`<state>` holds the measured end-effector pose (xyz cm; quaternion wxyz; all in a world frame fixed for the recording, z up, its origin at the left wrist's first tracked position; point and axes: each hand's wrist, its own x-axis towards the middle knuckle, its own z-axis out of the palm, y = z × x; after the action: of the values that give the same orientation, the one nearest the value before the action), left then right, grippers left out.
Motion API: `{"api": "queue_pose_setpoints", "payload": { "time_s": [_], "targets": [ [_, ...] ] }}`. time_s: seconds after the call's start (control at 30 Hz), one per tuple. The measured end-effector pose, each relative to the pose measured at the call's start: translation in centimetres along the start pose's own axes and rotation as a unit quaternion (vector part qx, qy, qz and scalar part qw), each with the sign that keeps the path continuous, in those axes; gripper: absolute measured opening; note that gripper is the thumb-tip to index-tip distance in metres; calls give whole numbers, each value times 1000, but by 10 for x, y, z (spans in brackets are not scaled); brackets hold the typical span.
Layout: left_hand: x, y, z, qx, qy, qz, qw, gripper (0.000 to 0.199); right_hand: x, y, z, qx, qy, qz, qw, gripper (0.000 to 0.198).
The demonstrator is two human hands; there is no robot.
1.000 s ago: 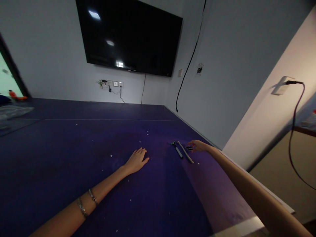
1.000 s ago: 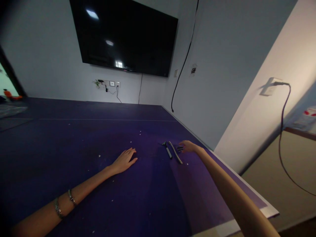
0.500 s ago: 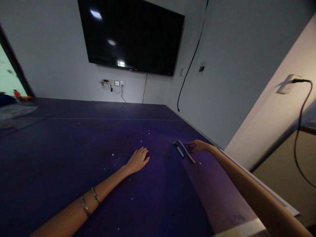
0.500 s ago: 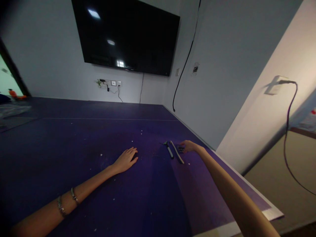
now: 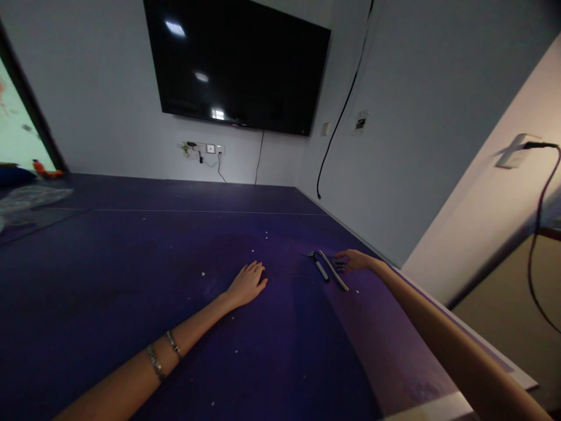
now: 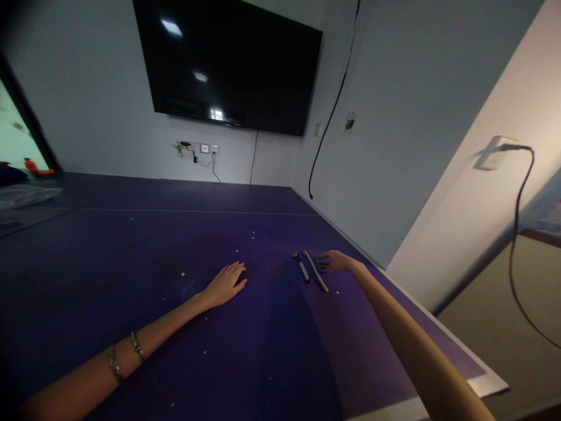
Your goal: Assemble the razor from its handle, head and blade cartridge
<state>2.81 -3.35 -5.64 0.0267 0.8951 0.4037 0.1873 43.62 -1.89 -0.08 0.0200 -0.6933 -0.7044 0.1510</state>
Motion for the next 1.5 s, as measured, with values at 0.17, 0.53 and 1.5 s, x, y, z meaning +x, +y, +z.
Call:
{"api": "queue_pose_setpoints", "payload": {
  "time_s": [0.17,0.53,1.5],
  "targets": [
    [2,-2,2,-12,-2,-2,1000,41,-7,-21,-13,-39,58,-21,997,60],
    [1,-15,-22,-29,9,-73,997,44,14,-128,14,34,71,-190,979,54],
    [-55,-139,-52,96,33,-270,957,40,18,-176,112,-24,244,-177,953,46]
  ]
}}
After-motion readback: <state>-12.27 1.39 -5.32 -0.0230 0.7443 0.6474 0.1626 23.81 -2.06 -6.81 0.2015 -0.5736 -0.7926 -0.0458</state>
